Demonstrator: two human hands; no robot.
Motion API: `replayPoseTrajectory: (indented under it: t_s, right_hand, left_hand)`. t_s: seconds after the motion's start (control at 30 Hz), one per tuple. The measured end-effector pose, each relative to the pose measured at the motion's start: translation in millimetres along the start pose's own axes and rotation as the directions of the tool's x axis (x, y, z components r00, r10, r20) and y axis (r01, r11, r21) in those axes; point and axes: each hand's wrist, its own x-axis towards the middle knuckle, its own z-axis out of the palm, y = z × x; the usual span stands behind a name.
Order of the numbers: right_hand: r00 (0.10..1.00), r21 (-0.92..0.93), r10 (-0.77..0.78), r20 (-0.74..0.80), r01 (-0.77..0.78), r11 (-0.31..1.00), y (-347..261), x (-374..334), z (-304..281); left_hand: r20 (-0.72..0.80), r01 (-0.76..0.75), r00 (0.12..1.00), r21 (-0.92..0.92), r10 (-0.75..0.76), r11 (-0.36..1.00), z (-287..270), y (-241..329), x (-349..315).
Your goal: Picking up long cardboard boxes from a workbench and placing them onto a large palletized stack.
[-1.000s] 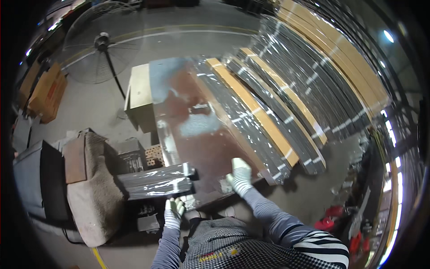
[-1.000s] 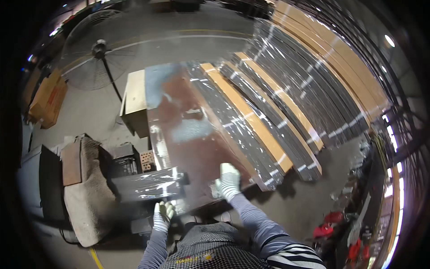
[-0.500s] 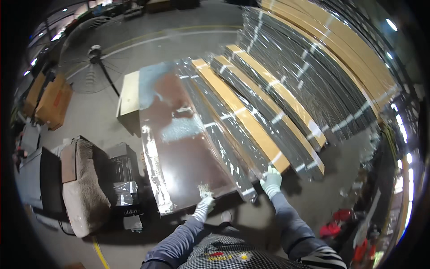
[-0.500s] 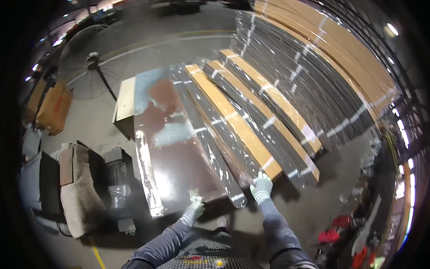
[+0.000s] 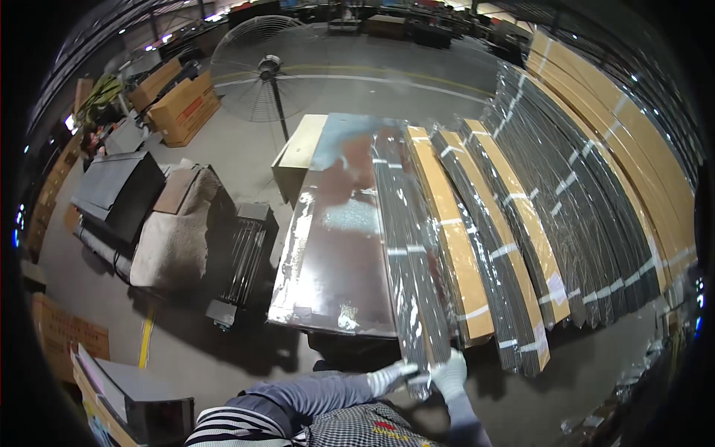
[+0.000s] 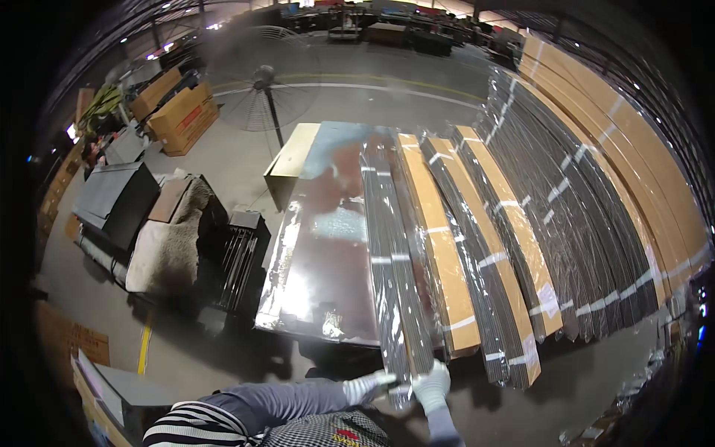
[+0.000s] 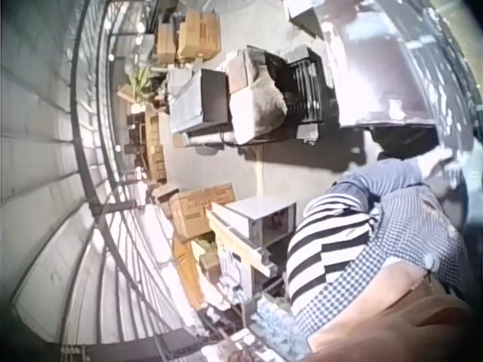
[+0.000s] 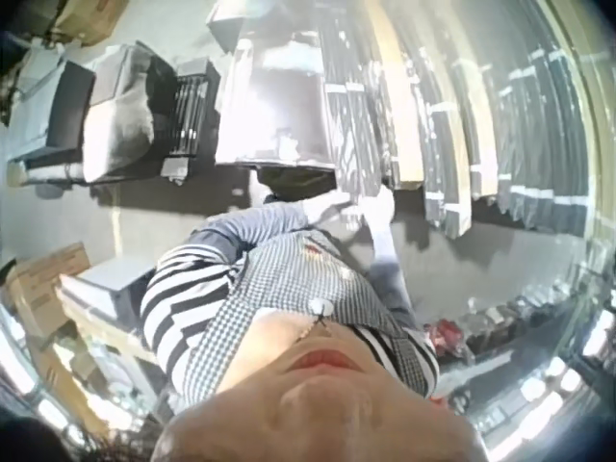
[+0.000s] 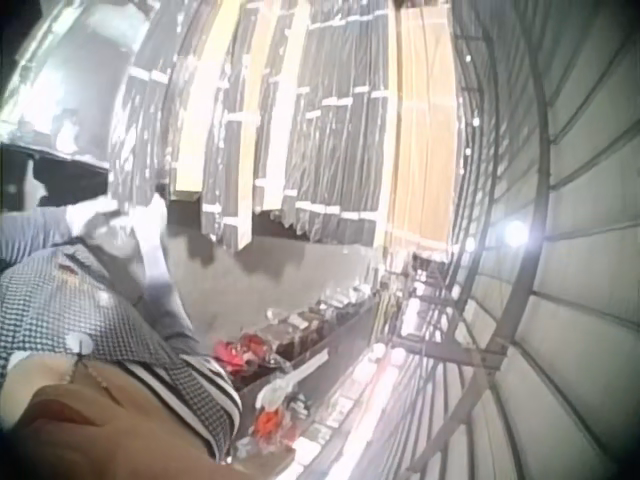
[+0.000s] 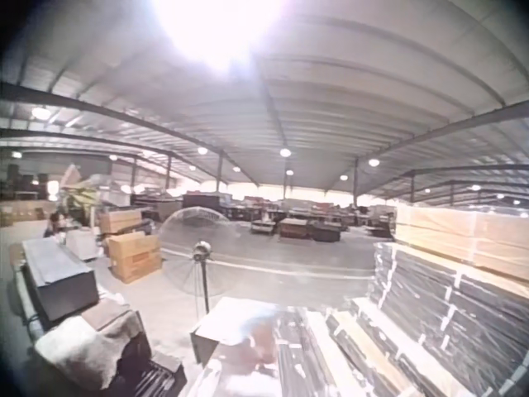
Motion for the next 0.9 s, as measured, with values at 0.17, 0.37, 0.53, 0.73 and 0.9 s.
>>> replayPoseTrajectory:
  t_s: [0.17, 0.37, 0.53, 0.73, 0.9]
  right_hand:
    - [0.997, -0.265, 0.079, -0.021, -0.082, 0.961, 29.5, -64.5, 2.3]
    - [0.977, 0.053, 0.138, 0.163, -0.149, 0.987, 1.4, -16.0, 38.0]
    - [0.960, 0.108, 0.009, 0.281, -0.041, 0.993, -23.0, -40.3, 34.7]
    - [0.889, 0.010, -0.249, 0.384, 0.265, 0.964, -74.0, -22.7, 56.6]
    - [0.788, -0.053, -0.323, 0.525, 0.409, 0.911, -184.6, 11.3, 61.6]
  left_hand:
    - [-0.114, 0.211, 0.970, -0.033, -0.213, 0.977, -52.5, -28.0, 20.0]
    - [-0.353, -0.119, 0.928, 0.013, 0.116, 0.993, -32.7, 29.8, 29.8]
    - [-0.415, -0.366, 0.816, 0.167, 0.401, 0.916, -92.1, -2.2, 15.8]
    - [-0.526, -0.412, 0.783, -0.040, 0.331, 0.911, -127.3, 3.4, -57.2]
    - [-0.654, -0.445, 0.726, -0.210, 0.213, 0.870, -151.7, 32.5, -132.6]
